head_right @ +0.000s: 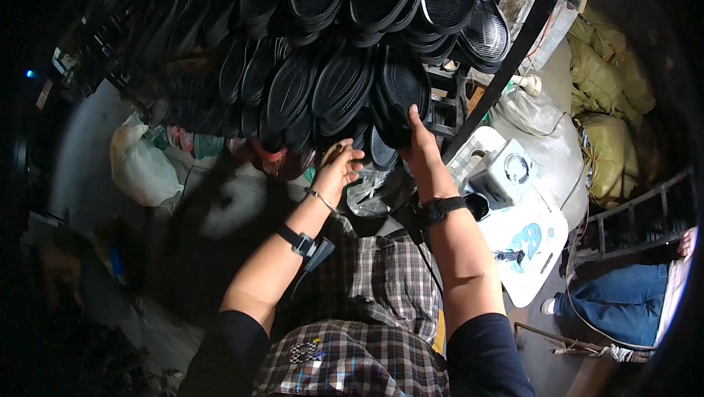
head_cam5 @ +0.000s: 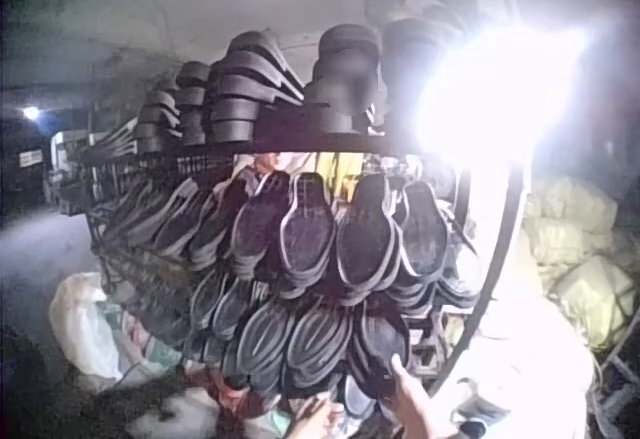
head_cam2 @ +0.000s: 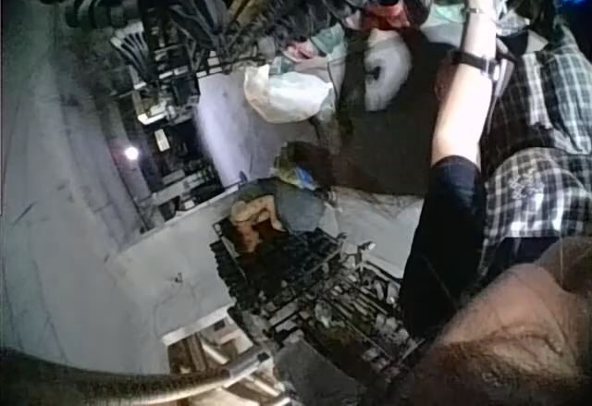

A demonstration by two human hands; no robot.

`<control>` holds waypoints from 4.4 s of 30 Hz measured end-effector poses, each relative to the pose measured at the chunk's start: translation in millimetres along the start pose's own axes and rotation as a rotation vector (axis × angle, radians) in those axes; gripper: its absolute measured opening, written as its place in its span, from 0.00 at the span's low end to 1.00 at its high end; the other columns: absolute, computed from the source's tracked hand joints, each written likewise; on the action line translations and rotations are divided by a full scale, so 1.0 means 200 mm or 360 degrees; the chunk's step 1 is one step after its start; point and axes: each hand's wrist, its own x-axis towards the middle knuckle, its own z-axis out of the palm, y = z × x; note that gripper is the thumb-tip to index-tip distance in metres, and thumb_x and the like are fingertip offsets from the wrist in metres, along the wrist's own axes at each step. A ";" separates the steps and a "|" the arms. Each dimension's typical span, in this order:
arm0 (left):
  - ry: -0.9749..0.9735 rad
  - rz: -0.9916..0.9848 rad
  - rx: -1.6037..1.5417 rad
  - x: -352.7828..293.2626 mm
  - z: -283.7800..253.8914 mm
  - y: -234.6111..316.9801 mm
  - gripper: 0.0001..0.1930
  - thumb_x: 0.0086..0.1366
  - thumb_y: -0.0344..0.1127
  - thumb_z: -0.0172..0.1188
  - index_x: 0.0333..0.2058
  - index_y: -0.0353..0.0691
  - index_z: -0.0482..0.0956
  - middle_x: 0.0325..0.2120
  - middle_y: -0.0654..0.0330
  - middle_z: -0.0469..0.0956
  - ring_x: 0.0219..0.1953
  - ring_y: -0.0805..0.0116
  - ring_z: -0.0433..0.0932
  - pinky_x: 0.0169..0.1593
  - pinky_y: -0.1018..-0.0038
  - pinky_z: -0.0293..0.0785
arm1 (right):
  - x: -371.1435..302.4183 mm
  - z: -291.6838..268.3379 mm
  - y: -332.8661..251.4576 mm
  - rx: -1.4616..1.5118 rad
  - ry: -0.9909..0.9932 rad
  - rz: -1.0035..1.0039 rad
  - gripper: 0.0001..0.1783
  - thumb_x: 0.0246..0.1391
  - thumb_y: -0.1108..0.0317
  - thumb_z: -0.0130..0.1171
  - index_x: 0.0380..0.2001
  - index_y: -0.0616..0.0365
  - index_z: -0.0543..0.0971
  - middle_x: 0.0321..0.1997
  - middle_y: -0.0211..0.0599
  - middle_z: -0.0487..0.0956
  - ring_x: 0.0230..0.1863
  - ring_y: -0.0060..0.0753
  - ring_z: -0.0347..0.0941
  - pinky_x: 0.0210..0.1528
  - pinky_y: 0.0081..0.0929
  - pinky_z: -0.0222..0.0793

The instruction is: Applying a liquid adhesive or primer to the bottom of black shoe soles using a rectangular applicator.

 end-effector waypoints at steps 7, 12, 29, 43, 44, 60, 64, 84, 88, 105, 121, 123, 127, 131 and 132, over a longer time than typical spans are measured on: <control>0.0083 -0.0036 0.0024 -0.21 -0.16 -0.09 0.10 0.69 0.40 0.54 0.47 0.48 0.75 0.36 0.65 0.80 0.30 0.80 0.76 0.35 0.82 0.72 | -0.09 0.11 0.00 0.0247 0.0244 -0.0507 0.20 0.54 0.55 0.65 0.39 0.61 0.76 0.33 0.33 0.78 0.31 0.30 0.73 0.35 0.27 0.70; 0.0079 0.0064 0.0059 -0.37 -0.23 -0.10 0.11 0.69 0.38 0.54 0.48 0.46 0.76 0.35 0.65 0.80 0.31 0.81 0.77 0.34 0.83 0.72 | -0.26 0.03 -0.04 0.0267 0.0303 -0.0729 0.13 0.57 0.62 0.61 0.37 0.61 0.74 0.33 0.33 0.77 0.32 0.29 0.74 0.34 0.25 0.70; -0.0017 0.1426 0.0553 -0.93 -0.08 0.21 0.13 0.70 0.26 0.49 0.52 0.35 0.69 0.43 0.60 0.75 0.48 0.75 0.73 0.56 0.77 0.67 | -1.55 -0.10 -0.14 -0.1371 -0.0017 -0.1091 0.20 0.45 0.69 0.67 0.42 0.63 0.75 0.34 0.30 0.77 0.37 0.23 0.72 0.43 0.23 0.69; -0.1663 -0.0344 0.0673 -1.16 0.18 -0.39 0.31 0.74 0.55 0.36 0.64 0.35 0.58 0.56 0.58 0.70 0.61 0.71 0.64 0.64 0.73 0.58 | -1.95 -0.49 -0.06 -0.1382 -0.0292 -0.0213 0.22 0.41 0.58 0.72 0.36 0.58 0.77 0.32 0.23 0.75 0.34 0.15 0.68 0.37 0.15 0.65; -0.1724 -0.0452 0.0714 -1.16 0.19 -0.42 0.35 0.74 0.56 0.35 0.66 0.31 0.48 0.59 0.57 0.65 0.63 0.68 0.61 0.66 0.72 0.52 | -1.95 -0.55 -0.02 -0.1335 -0.0232 -0.0184 0.22 0.41 0.57 0.72 0.36 0.58 0.77 0.32 0.23 0.76 0.34 0.15 0.68 0.37 0.15 0.65; -0.1145 -0.0981 0.0231 -1.09 0.27 -0.77 0.33 0.67 0.31 0.54 0.67 0.37 0.49 0.59 0.56 0.63 0.58 0.69 0.65 0.61 0.73 0.63 | -1.60 -1.12 0.50 -0.1546 0.0977 -0.0790 0.17 0.58 0.56 0.59 0.40 0.60 0.79 0.33 0.43 0.81 0.39 0.35 0.78 0.44 0.29 0.71; -0.0953 -0.0933 0.0093 -1.11 0.23 -0.72 0.32 0.66 0.28 0.53 0.66 0.38 0.50 0.56 0.55 0.66 0.55 0.67 0.69 0.58 0.72 0.67 | -1.59 -1.45 0.46 -0.2048 0.1313 -0.0754 0.13 0.54 0.63 0.60 0.40 0.59 0.80 0.34 0.43 0.81 0.37 0.41 0.78 0.42 0.33 0.73; -0.0450 -0.0875 -0.0094 -1.13 0.24 -0.65 0.21 0.68 0.33 0.51 0.58 0.36 0.60 0.48 0.53 0.73 0.47 0.65 0.77 0.50 0.68 0.76 | -1.41 -1.61 0.18 -0.3049 0.1336 -0.0654 0.10 0.52 0.63 0.59 0.37 0.52 0.81 0.35 0.36 0.81 0.37 0.43 0.78 0.39 0.37 0.72; -0.0411 -0.0881 -0.0099 -1.13 0.29 -0.64 0.21 0.67 0.35 0.52 0.56 0.36 0.61 0.48 0.53 0.74 0.46 0.64 0.77 0.50 0.68 0.77 | -1.55 -1.93 0.17 -0.2552 0.1724 -0.0755 0.10 0.51 0.63 0.60 0.36 0.53 0.81 0.34 0.37 0.82 0.37 0.40 0.78 0.40 0.32 0.72; -0.0379 -0.0975 0.0024 -1.11 0.28 -0.63 0.20 0.68 0.36 0.52 0.55 0.35 0.64 0.46 0.55 0.75 0.43 0.68 0.77 0.48 0.71 0.75 | -1.60 -2.18 0.23 -0.2587 0.1500 -0.0387 0.22 0.41 0.60 0.70 0.39 0.59 0.77 0.44 0.48 0.75 0.47 0.50 0.73 0.48 0.39 0.70; -0.0617 -0.0246 0.0541 -1.18 0.15 -0.61 0.22 0.62 0.25 0.55 0.57 0.32 0.69 0.55 0.56 0.70 0.55 0.68 0.69 0.61 0.71 0.62 | -1.69 -1.61 0.17 -0.0878 0.1275 -0.1013 0.11 0.57 0.63 0.64 0.36 0.58 0.77 0.28 0.25 0.75 0.27 0.15 0.68 0.32 0.15 0.65; -0.0442 -0.0434 0.0111 -1.18 0.14 -0.59 0.20 0.64 0.26 0.51 0.55 0.33 0.68 0.48 0.58 0.76 0.48 0.70 0.75 0.55 0.72 0.69 | -1.68 -1.45 0.14 -0.0597 0.1126 -0.1085 0.09 0.57 0.64 0.64 0.35 0.56 0.77 0.29 0.24 0.75 0.29 0.14 0.69 0.34 0.15 0.65; -0.0262 -0.0517 -0.0207 -1.12 0.07 -0.50 0.21 0.64 0.28 0.48 0.56 0.33 0.67 0.46 0.56 0.77 0.45 0.68 0.77 0.51 0.72 0.73 | -1.58 -1.19 0.08 -0.0265 0.0909 -0.1066 0.11 0.54 0.65 0.66 0.37 0.56 0.76 0.30 0.26 0.76 0.29 0.17 0.71 0.35 0.17 0.70; -0.0345 -0.0844 -0.0499 -1.07 -0.10 -0.57 0.22 0.63 0.30 0.49 0.57 0.35 0.66 0.46 0.56 0.77 0.44 0.67 0.78 0.48 0.70 0.77 | -1.47 -0.99 0.05 -0.0222 0.0712 -0.1018 0.11 0.55 0.69 0.65 0.39 0.58 0.75 0.33 0.30 0.77 0.30 0.19 0.73 0.33 0.18 0.72; -0.0293 -0.0800 -0.0468 -1.08 -0.11 -0.60 0.22 0.63 0.30 0.49 0.57 0.35 0.66 0.45 0.56 0.77 0.43 0.67 0.79 0.48 0.70 0.77 | -1.45 -0.93 0.05 -0.0180 0.0707 -0.1005 0.12 0.54 0.71 0.65 0.40 0.58 0.75 0.34 0.30 0.77 0.30 0.20 0.72 0.33 0.19 0.72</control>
